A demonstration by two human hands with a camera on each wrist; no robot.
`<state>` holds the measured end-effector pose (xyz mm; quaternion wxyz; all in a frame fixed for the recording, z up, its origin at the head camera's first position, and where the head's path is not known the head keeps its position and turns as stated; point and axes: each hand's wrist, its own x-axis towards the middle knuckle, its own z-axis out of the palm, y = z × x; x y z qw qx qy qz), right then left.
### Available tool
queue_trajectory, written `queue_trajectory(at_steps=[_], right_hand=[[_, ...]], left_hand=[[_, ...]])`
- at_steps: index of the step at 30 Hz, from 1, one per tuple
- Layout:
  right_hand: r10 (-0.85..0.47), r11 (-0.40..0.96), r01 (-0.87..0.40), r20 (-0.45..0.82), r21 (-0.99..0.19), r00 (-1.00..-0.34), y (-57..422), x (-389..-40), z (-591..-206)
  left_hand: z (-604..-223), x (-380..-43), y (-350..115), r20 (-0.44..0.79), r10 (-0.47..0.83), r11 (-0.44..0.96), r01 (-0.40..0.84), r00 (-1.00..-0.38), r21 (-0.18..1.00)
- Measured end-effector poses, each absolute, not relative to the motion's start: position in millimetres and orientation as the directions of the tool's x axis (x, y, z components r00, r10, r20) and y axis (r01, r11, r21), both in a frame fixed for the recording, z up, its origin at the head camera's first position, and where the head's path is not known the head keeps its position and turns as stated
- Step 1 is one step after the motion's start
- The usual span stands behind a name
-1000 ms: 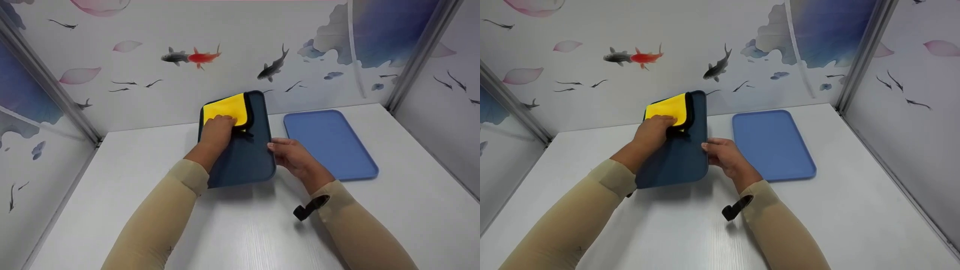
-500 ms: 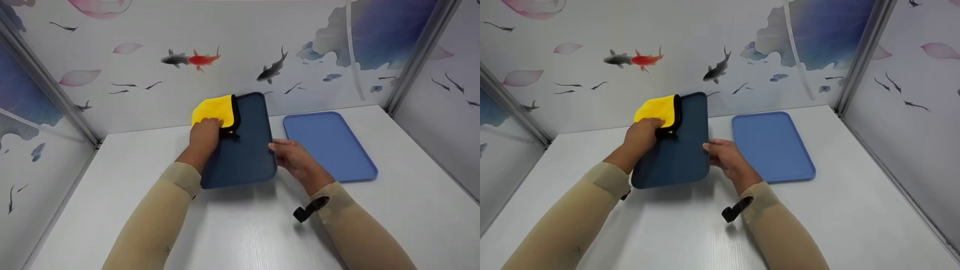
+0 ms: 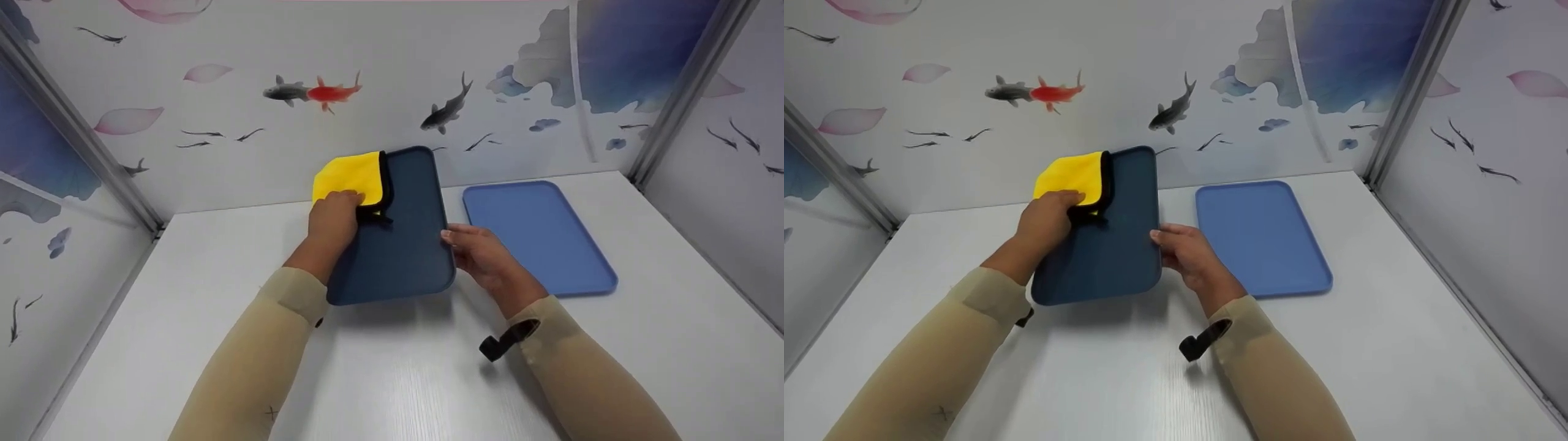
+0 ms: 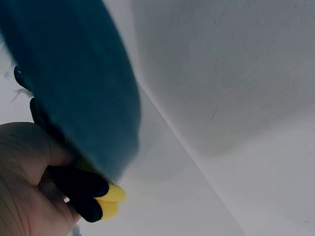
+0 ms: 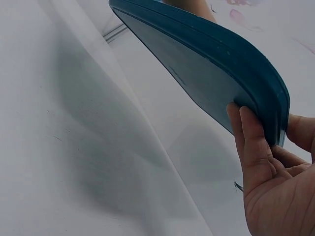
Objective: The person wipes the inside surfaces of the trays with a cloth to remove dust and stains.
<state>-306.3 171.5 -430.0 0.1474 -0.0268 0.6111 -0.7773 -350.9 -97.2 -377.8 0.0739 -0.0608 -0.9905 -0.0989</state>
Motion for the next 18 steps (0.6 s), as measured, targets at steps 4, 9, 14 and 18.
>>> queue_trajectory(at_steps=[4, 9, 14, 18], right_hand=[[-0.260, -0.198, 0.197, -0.143, -0.960, -0.955, 171.5, -306.6, -430.7], [-0.283, -0.196, 0.189, -0.129, -0.962, -0.950, 172.9, -306.5, -430.8], [-0.284, -0.189, 0.193, -0.134, -0.963, -0.949, 173.2, -307.2, -431.6], [-0.256, -0.199, 0.208, -0.153, -0.958, -0.954, 173.5, -307.9, -431.4]], left_hand=[[-382.5, -348.4, -97.4, 0.170, 0.113, 0.968, 0.147, -0.979, 0.203], [-388.5, -345.2, -95.7, 0.190, 0.108, 0.960, 0.152, -0.976, 0.235], [-392.5, -340.9, -90.1, 0.199, 0.104, 0.958, 0.151, -0.974, 0.242], [-393.5, -336.0, -81.6, 0.194, 0.109, 0.953, 0.158, -0.975, 0.260]])
